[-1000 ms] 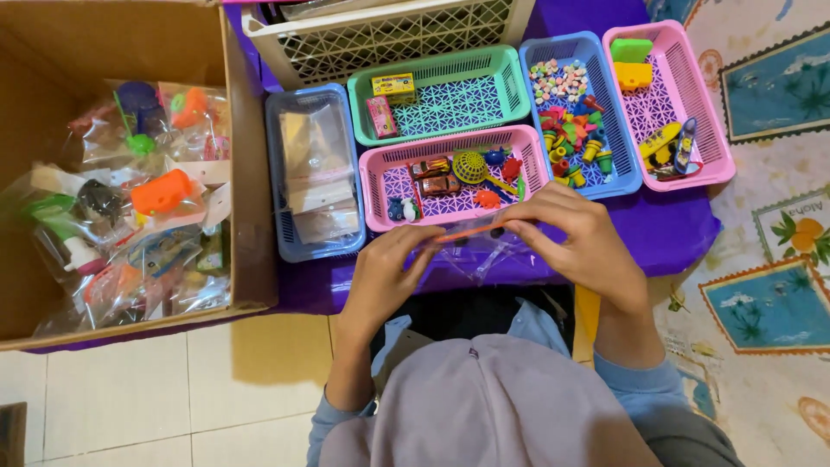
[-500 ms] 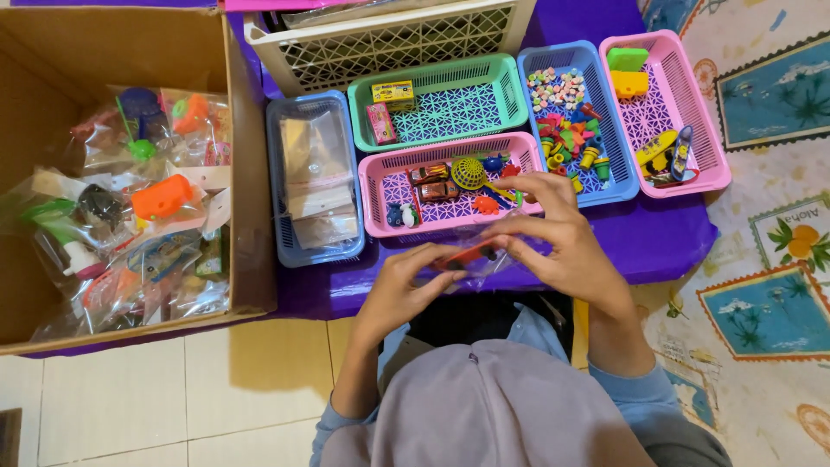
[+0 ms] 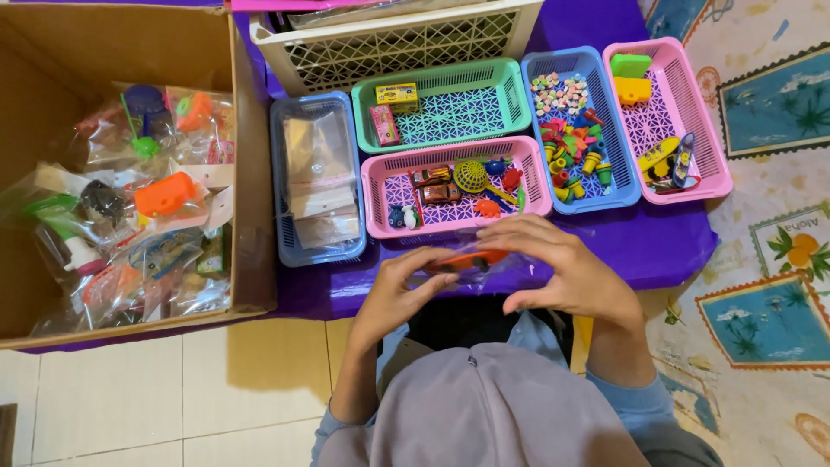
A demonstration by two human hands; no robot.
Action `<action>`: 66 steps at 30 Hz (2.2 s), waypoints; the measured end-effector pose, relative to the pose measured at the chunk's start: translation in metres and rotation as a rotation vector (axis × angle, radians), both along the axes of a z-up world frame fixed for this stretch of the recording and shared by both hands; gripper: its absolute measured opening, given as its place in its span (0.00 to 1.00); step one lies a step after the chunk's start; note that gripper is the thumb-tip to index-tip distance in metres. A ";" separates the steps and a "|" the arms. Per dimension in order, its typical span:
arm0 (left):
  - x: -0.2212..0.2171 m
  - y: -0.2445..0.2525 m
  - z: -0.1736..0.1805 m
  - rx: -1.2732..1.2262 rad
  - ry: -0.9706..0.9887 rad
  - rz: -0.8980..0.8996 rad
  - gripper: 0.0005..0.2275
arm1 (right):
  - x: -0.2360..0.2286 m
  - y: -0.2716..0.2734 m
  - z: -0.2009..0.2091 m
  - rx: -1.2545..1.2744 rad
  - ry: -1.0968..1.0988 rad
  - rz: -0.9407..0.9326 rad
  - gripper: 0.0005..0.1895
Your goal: The person sorts various toys from plastic bags and baskets into a transparent plastic pouch.
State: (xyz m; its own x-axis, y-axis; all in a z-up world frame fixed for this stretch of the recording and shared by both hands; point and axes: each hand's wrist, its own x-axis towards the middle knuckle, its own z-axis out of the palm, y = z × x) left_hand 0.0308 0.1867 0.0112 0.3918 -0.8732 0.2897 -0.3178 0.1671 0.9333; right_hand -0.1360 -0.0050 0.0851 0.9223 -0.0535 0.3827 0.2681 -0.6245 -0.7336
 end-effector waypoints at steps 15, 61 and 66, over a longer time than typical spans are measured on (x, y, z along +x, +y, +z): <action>-0.001 0.005 0.008 0.090 0.020 -0.060 0.13 | 0.003 0.017 -0.008 0.027 0.016 -0.061 0.09; 0.000 -0.001 0.000 0.169 0.175 -0.019 0.14 | -0.008 0.012 -0.016 -0.056 0.044 -0.076 0.05; 0.004 0.000 -0.003 0.174 0.102 -0.076 0.15 | -0.016 0.005 -0.022 -0.003 -0.008 -0.207 0.05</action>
